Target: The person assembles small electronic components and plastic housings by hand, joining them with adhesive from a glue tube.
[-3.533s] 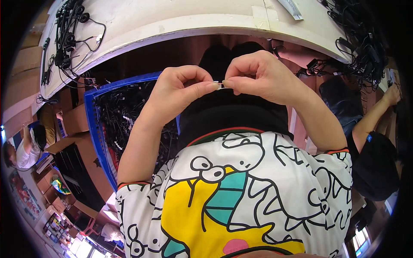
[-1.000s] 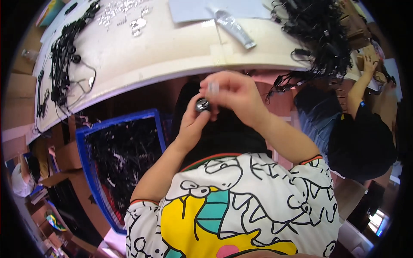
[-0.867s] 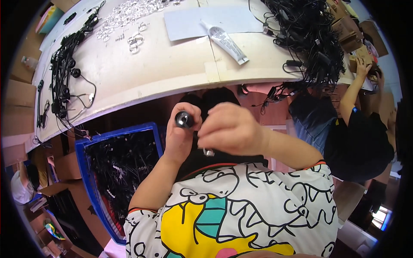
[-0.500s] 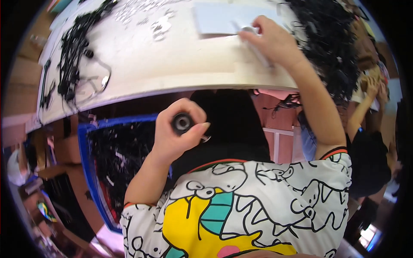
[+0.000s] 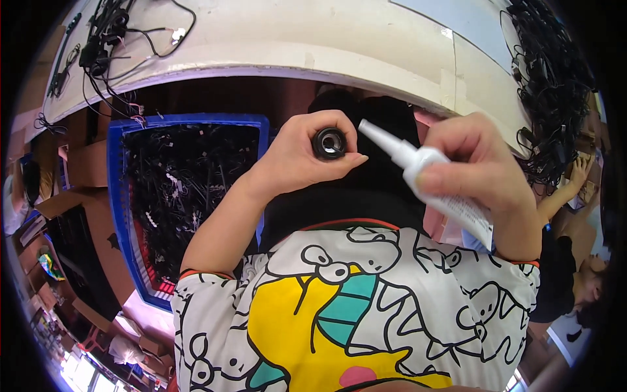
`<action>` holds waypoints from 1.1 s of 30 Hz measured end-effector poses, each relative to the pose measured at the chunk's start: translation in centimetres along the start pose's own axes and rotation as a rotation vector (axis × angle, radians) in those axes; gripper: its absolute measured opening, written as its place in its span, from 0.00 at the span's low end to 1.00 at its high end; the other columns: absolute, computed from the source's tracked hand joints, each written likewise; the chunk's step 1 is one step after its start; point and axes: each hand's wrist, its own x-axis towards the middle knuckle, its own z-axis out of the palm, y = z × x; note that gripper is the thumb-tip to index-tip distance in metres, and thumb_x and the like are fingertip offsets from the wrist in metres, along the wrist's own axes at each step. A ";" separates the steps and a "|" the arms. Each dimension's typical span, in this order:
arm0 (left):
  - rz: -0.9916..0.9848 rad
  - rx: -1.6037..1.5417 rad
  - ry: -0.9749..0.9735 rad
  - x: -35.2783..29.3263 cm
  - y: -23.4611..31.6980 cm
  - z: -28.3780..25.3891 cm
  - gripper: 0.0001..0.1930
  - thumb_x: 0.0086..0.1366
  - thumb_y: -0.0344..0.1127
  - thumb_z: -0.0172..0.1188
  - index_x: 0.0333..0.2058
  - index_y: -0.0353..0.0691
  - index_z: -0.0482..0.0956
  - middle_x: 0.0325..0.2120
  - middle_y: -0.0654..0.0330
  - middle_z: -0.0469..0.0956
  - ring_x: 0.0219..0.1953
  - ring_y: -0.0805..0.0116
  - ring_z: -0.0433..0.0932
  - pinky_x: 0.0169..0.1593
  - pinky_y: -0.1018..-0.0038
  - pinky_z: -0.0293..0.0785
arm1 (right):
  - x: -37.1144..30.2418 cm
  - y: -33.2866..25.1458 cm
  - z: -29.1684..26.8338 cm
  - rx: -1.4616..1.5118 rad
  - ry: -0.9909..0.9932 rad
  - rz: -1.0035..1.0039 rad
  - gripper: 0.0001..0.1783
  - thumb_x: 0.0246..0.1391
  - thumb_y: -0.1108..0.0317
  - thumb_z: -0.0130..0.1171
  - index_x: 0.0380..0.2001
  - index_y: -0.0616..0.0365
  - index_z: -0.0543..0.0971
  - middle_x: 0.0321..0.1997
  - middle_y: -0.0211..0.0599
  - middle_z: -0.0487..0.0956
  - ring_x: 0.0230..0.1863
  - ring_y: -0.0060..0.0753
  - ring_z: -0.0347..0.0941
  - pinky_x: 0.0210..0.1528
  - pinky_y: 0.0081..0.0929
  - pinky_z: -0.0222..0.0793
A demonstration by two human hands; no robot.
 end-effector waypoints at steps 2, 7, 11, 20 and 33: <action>-0.043 -0.026 -0.013 -0.1 -0.2 0.0 0.07 0.44 0.26 0.62 0.21 0.38 0.70 0.17 0.68 0.68 0.20 0.83 0.65 0.24 0.85 0.61 | 0.2 0.4 0.6 0.066 -0.023 0.109 0.10 0.40 0.67 0.63 0.19 0.64 0.76 0.16 0.27 0.72 0.17 0.11 0.64 0.18 0.10 0.56; -0.045 -0.039 -0.024 -0.4 -0.8 -0.1 0.07 0.40 0.24 0.60 0.20 0.38 0.71 0.18 0.68 0.70 0.21 0.83 0.66 0.25 0.86 0.61 | 1.2 1.4 0.8 0.151 -0.090 0.255 0.10 0.38 0.67 0.64 0.18 0.64 0.76 0.16 0.28 0.73 0.16 0.11 0.64 0.17 0.10 0.56; -0.069 -0.046 -0.058 -0.5 -0.5 -0.1 0.07 0.39 0.24 0.60 0.20 0.38 0.71 0.18 0.68 0.71 0.22 0.82 0.67 0.26 0.86 0.62 | 1.7 1.6 0.9 0.194 -0.108 0.283 0.09 0.38 0.67 0.63 0.19 0.63 0.76 0.15 0.28 0.73 0.15 0.11 0.64 0.17 0.10 0.56; 0.029 0.018 -0.096 -0.7 -0.7 0.1 0.08 0.41 0.26 0.62 0.22 0.38 0.72 0.17 0.67 0.69 0.21 0.81 0.66 0.25 0.84 0.62 | 2.2 2.1 1.1 0.207 -0.151 0.289 0.10 0.41 0.66 0.61 0.19 0.63 0.76 0.15 0.28 0.73 0.14 0.12 0.64 0.16 0.11 0.55; -0.006 0.008 -0.141 -0.4 -0.8 0.4 0.09 0.37 0.23 0.61 0.21 0.38 0.72 0.19 0.68 0.71 0.22 0.82 0.68 0.26 0.85 0.63 | 2.1 2.6 1.2 0.287 -0.170 0.269 0.09 0.44 0.66 0.59 0.20 0.63 0.77 0.15 0.27 0.72 0.15 0.10 0.63 0.17 0.11 0.56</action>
